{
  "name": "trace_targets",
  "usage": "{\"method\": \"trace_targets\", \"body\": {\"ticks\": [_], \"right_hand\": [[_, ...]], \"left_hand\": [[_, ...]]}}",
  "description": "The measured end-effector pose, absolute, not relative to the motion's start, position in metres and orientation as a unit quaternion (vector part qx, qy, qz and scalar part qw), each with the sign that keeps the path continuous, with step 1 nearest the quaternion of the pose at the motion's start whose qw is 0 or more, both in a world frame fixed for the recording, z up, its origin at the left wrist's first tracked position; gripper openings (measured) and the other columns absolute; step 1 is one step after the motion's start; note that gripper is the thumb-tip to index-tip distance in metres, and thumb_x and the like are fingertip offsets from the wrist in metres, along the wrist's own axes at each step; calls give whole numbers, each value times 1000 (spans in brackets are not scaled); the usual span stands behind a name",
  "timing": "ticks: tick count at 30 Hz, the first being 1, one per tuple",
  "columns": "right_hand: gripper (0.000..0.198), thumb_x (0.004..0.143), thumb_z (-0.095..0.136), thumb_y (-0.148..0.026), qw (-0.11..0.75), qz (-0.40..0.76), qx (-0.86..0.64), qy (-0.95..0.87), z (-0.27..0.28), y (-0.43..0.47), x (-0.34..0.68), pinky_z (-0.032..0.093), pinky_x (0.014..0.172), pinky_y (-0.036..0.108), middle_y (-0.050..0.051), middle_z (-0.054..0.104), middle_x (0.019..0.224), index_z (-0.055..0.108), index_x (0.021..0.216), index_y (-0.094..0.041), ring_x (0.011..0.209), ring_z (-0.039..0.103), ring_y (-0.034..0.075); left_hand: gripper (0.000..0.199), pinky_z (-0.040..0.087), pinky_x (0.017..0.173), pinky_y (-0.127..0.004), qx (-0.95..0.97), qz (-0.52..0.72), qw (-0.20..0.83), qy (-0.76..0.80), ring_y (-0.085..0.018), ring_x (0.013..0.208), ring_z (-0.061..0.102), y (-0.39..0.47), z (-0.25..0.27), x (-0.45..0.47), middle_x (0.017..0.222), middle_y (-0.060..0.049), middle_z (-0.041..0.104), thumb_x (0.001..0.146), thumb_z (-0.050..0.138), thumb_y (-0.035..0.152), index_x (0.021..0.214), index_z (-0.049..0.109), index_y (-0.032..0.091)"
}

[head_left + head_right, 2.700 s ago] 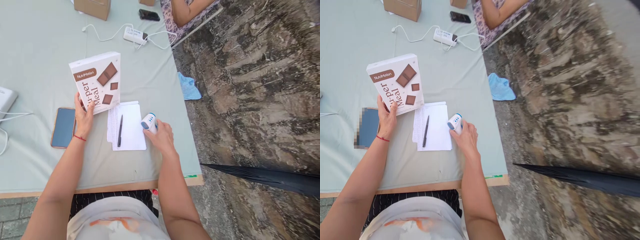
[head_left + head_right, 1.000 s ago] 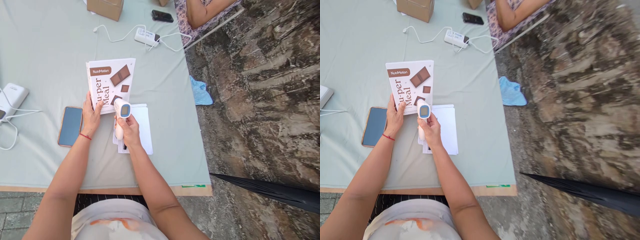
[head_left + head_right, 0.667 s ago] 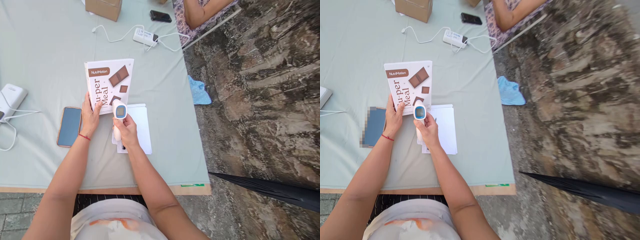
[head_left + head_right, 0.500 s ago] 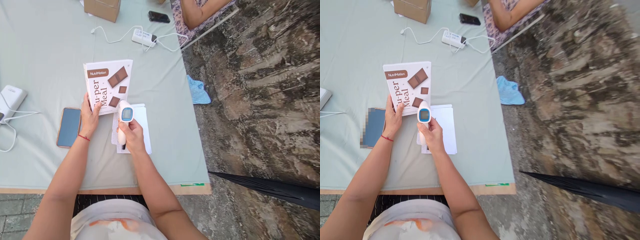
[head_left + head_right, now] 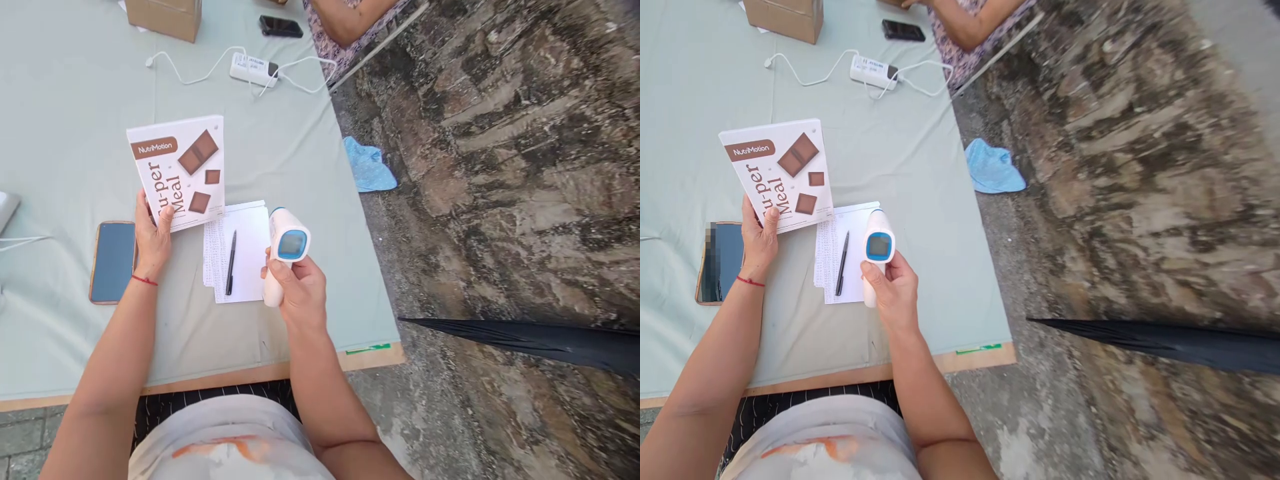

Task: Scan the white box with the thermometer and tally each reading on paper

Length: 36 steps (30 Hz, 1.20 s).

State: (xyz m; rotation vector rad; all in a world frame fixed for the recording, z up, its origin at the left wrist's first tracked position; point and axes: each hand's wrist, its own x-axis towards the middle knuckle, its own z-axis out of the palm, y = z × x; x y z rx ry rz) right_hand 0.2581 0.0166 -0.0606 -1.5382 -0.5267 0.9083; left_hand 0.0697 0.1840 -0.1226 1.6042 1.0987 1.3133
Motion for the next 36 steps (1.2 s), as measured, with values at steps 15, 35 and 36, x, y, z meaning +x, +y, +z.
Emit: {"method": "trace_targets", "body": {"ticks": [15, 35, 36], "right_hand": [[51, 67, 77, -51, 289, 143, -871, -370, -147, 19, 350, 49, 90, 49, 12, 62, 113, 66, 108, -22, 101, 56, 29], [18, 88, 62, -40, 494, 280, -662, -488, -137, 83, 306, 47, 67, 33, -1, 59, 75, 53, 88, -24, 69, 55, 16], [20, 84, 63, -41, 542, 293, -663, -425, -138, 90, 301, 46, 64, 31, -3, 57, 71, 52, 85, -24, 64, 53, 14]], "left_hand": [[74, 38, 121, -47, 631, 537, 361, 427, -28, 138, 51, 183, -141, 70, 144, -16, 50, 93, 54, 70, 149, 32, 26], [89, 39, 122, -50, 616, 506, 433, 422, -29, 146, 43, 182, -145, 68, 152, -14, 44, 80, 75, 67, 150, 32, 31], [89, 40, 121, -49, 616, 504, 434, 421, -29, 145, 44, 182, -144, 68, 152, -14, 44, 80, 75, 66, 150, 32, 31]]}}
